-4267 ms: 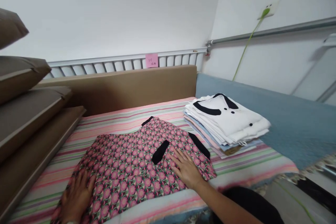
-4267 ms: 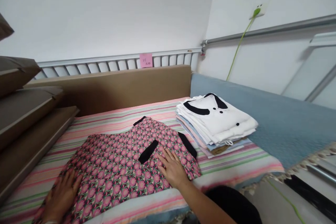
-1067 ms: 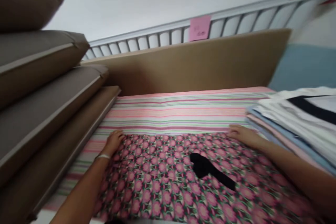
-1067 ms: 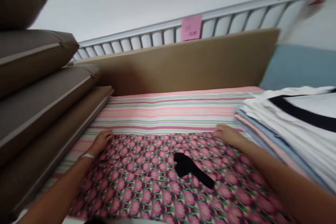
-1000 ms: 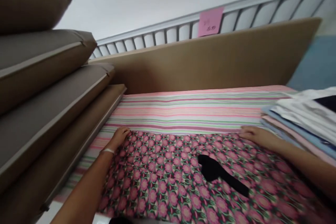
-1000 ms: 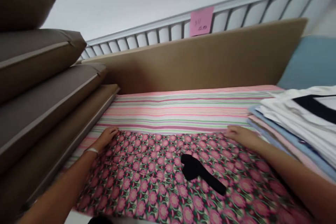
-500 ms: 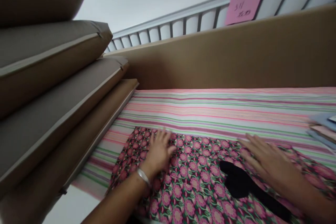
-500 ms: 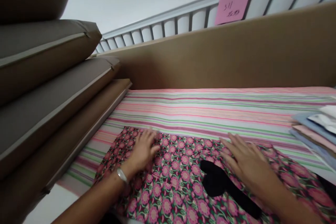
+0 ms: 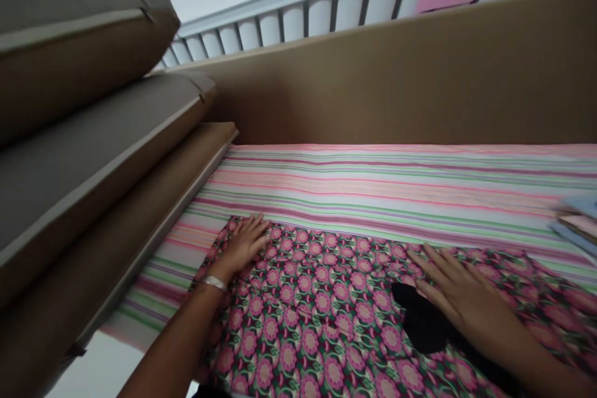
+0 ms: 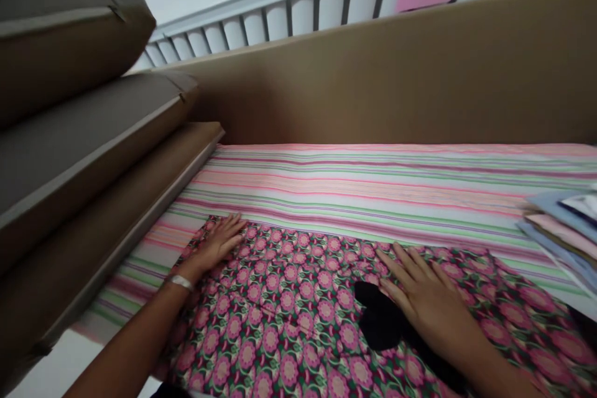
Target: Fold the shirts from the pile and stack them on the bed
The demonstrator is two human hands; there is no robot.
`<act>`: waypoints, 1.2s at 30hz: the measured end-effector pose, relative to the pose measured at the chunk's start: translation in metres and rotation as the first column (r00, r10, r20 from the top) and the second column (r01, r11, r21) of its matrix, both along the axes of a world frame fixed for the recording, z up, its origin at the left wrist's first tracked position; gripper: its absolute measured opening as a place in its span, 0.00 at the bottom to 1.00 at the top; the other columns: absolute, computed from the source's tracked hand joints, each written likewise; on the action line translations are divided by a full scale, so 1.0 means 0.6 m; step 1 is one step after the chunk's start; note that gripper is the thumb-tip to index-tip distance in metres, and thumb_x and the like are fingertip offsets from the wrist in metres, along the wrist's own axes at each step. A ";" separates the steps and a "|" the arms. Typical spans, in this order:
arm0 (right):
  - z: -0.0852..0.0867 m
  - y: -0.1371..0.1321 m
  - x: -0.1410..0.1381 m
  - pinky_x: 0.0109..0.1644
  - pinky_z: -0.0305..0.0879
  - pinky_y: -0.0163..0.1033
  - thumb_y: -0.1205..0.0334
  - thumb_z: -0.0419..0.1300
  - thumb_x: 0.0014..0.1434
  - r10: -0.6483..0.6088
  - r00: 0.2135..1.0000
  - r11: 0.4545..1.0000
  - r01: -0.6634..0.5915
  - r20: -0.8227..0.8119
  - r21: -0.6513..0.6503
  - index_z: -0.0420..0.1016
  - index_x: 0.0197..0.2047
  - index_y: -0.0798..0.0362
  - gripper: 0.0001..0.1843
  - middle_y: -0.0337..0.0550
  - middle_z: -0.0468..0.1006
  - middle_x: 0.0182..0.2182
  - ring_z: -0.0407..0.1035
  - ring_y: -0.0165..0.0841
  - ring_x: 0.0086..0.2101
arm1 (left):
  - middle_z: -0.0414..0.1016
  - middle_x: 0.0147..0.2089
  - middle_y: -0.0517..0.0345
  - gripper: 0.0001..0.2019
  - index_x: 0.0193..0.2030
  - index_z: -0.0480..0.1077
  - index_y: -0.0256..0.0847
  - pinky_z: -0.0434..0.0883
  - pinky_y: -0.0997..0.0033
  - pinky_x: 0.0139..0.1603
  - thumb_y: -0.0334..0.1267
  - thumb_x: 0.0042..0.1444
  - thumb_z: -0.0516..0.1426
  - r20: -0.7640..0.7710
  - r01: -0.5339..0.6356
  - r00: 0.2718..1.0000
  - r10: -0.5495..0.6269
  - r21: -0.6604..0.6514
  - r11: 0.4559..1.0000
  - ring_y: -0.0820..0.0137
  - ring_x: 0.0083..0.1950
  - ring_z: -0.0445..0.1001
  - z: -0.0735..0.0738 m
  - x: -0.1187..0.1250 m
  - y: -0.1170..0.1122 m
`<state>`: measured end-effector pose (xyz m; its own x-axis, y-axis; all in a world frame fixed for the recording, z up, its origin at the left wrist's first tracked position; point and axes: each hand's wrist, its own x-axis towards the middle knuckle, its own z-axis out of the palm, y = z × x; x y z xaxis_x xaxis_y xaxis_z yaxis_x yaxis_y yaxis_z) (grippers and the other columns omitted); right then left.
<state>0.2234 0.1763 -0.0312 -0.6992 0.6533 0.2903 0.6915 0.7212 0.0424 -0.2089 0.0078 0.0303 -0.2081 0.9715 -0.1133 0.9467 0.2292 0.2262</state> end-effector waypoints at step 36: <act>-0.007 -0.002 -0.001 0.59 0.54 0.60 0.41 0.41 0.61 0.022 0.994 1.000 -0.024 -0.109 -0.015 0.60 0.63 0.44 0.32 0.45 0.59 0.62 0.53 0.47 0.61 | 0.44 0.70 0.52 0.31 0.67 0.50 0.49 0.41 0.47 0.68 0.58 0.60 0.40 -0.205 -0.249 0.937 0.284 0.179 0.952 0.58 0.71 0.39 -0.029 0.066 -0.006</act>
